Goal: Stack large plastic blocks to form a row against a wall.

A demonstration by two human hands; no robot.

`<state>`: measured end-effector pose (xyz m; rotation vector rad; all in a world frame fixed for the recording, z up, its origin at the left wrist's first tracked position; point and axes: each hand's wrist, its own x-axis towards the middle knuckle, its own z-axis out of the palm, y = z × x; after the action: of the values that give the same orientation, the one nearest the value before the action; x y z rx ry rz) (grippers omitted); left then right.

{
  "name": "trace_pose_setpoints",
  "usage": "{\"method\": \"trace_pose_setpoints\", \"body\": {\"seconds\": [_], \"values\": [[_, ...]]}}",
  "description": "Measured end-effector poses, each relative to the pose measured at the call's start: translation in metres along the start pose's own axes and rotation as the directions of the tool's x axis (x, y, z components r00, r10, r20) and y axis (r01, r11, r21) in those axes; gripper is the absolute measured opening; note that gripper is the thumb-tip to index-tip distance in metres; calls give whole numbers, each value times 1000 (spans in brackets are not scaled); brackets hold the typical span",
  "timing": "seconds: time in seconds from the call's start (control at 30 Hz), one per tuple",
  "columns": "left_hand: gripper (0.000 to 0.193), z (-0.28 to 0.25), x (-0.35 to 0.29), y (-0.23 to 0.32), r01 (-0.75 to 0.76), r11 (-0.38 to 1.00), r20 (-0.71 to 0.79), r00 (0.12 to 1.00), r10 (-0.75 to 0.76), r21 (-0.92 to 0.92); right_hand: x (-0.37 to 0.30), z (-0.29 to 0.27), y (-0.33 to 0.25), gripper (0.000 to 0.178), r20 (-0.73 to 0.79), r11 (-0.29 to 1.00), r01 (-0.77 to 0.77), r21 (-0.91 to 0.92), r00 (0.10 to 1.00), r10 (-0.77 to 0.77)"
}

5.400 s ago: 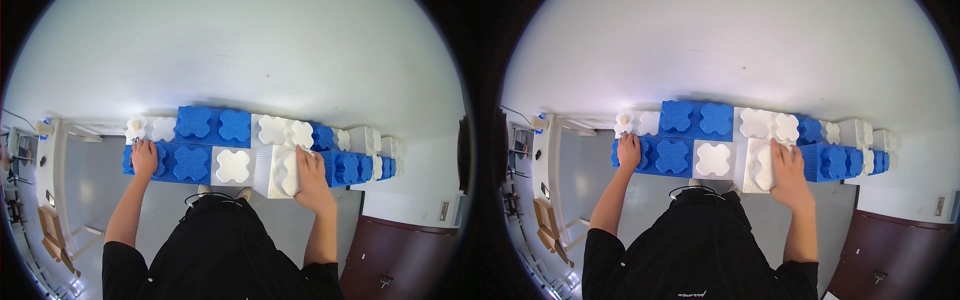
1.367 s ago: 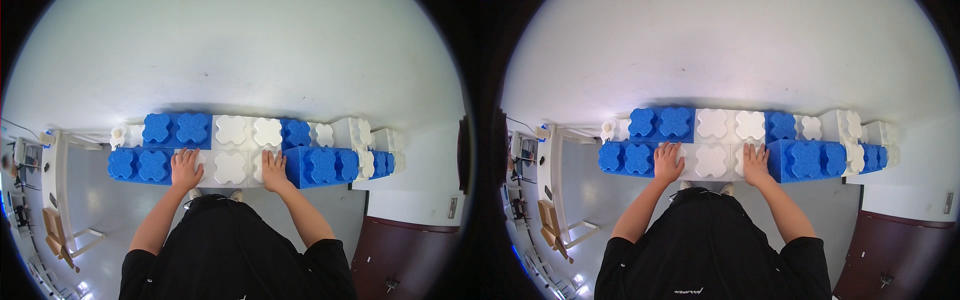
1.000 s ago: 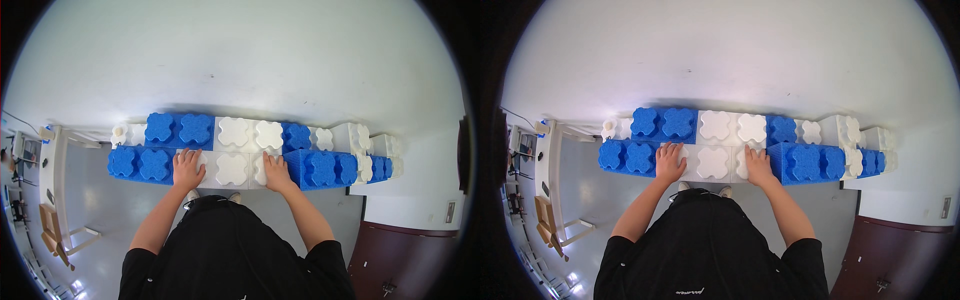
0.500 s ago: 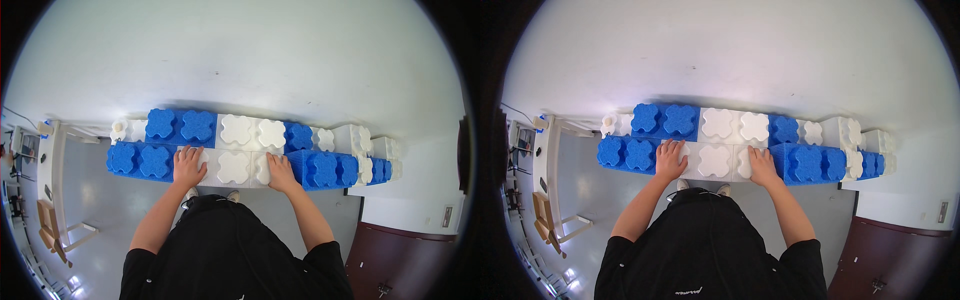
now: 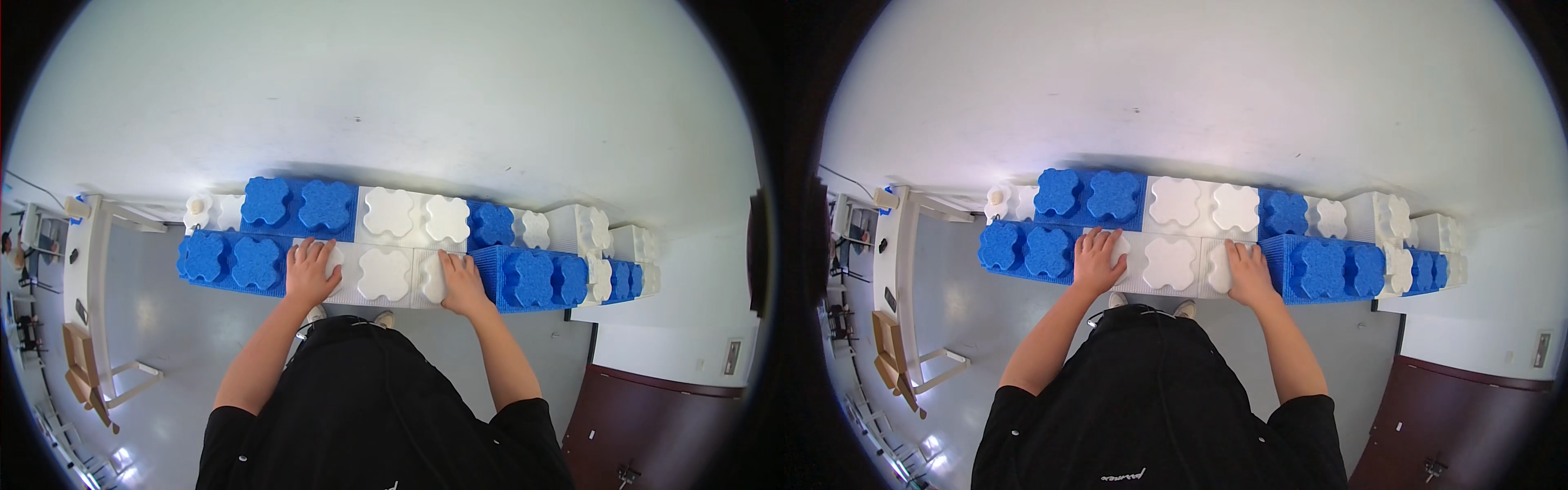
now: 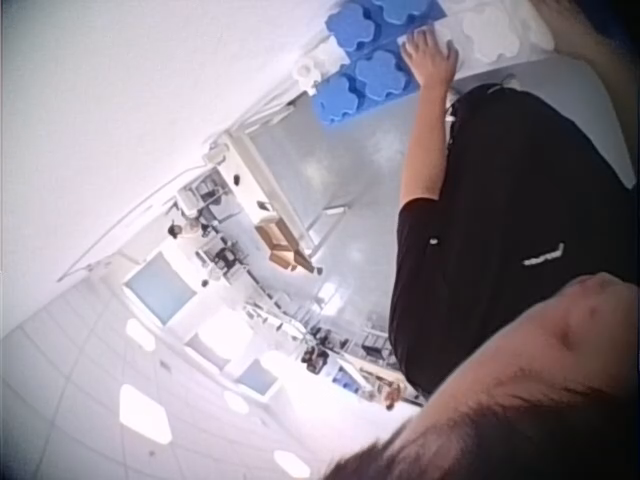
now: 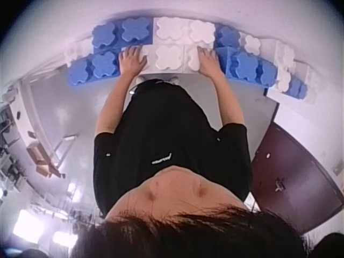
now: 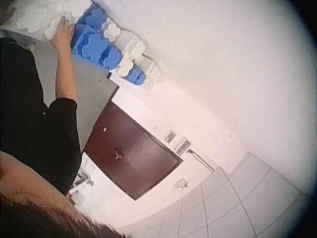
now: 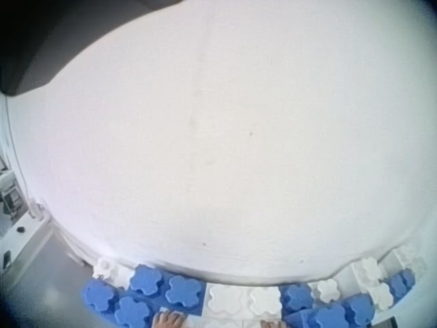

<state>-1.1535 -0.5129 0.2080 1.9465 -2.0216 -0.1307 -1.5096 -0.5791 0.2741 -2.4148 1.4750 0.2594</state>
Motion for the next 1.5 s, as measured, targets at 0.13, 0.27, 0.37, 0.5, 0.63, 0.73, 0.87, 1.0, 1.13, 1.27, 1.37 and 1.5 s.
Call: {"method": "trace_pose_setpoints", "body": {"seconds": [0.13, 0.27, 0.37, 0.5, 0.63, 0.73, 0.87, 1.0, 1.13, 1.27, 1.37, 1.5], "values": [[61, -2, 0, 1, 4, 1000, -1, 1000, -4, 15, 1, -2, -2, 102, 13, 1000, 24, 6, 1000, -24], [62, 0, 2, 5, 24, 1000, 16, 1000, -24, 10, 7, 27, 5, 97, -126, 978, 103, -182, 984, -127], [58, -1, 1, 6, 0, 999, 16, 1000, -1, 37, 15, 30, 6, 98, -108, 956, 158, -248, 976, -189], [53, -2, -1, 4, 9, 999, 33, 999, -11, 38, 15, 14, 0, 107, 80, 966, 158, -204, 986, -145], [48, -2, 0, 6, 4, 1000, 10, 1000, -4, 6, 11, 17, 11, 111, 47, 969, 197, -151, 980, -192], [47, -2, 0, 6, 3, 1000, 8, 1000, -3, 22, 14, 6, 9, 112, 101, 972, 192, -139, 979, -179], [46, -3, 0, 7, -4, 999, 22, 1000, 4, 36, 16, 2, 11, 112, 87, 974, 187, -126, 980, -177], [49, -4, 1, 6, 7, 1000, 30, 1000, -7, 22, 4, 0, 5, 113, 48, 968, 198, -155, 980, -193], [49, -5, 1, 7, 0, 1000, 45, 999, 0, 11, 2, 0, 8, 115, 26, 974, 184, -131, 983, -183], [49, -4, -1, 5, -13, 999, 51, 999, 11, 46, 6, -16, 8, 115, 10, 987, 146, -67, 989, -145], [50, -3, 1, 4, 0, 1000, 65, 998, -2, 27, -2, -26, -1, 106, 7, 987, 159, -37, 987, -159], [50, -3, 2, 6, 1, 1000, 71, 997, -3, 25, -22, -62, -11, 111, -42, 982, 171, -82, 984, -175]]}}
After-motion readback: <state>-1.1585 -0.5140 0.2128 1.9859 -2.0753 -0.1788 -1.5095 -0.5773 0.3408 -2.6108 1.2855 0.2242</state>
